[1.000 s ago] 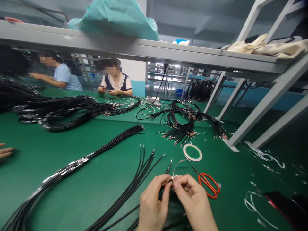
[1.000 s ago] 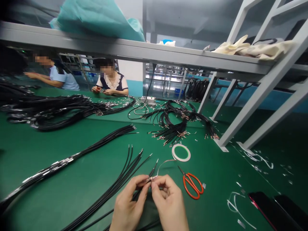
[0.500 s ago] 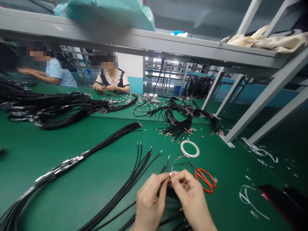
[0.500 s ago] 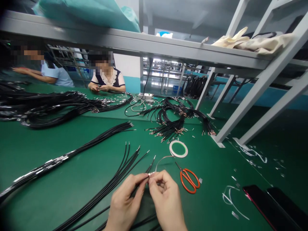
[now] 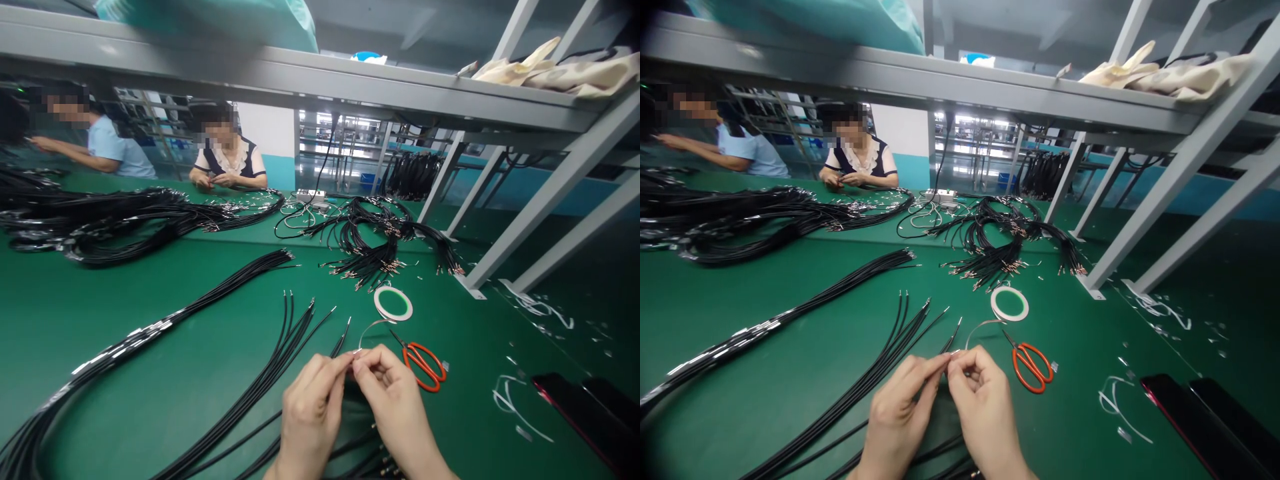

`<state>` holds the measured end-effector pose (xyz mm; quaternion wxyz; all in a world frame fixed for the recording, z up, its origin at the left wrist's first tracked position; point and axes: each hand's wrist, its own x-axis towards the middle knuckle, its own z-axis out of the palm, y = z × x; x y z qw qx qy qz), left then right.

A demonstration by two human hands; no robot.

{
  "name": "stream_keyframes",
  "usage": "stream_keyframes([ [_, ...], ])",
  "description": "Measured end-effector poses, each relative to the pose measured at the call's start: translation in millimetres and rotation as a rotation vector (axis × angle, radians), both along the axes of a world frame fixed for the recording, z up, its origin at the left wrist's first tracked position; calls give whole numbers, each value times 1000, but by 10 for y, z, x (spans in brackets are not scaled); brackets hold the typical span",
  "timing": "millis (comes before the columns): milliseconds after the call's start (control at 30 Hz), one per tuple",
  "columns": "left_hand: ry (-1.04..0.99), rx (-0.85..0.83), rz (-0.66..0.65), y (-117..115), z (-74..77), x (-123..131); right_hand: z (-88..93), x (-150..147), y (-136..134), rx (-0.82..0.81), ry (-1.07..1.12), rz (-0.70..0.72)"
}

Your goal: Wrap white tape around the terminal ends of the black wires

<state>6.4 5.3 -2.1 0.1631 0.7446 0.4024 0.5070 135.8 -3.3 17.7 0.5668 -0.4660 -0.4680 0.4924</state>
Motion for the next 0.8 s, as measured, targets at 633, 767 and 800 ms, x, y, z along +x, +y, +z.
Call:
stream_keyframes([
  [633, -28, -5, 28, -6, 14, 15, -76, 12, 27, 4, -16, 8],
  [767, -30, -25, 29, -9, 20, 17, -59, 11, 33, 5, -16, 8],
  [800, -38, -36, 27, -9, 21, 19, -55, 11, 33, 3, -18, 9],
])
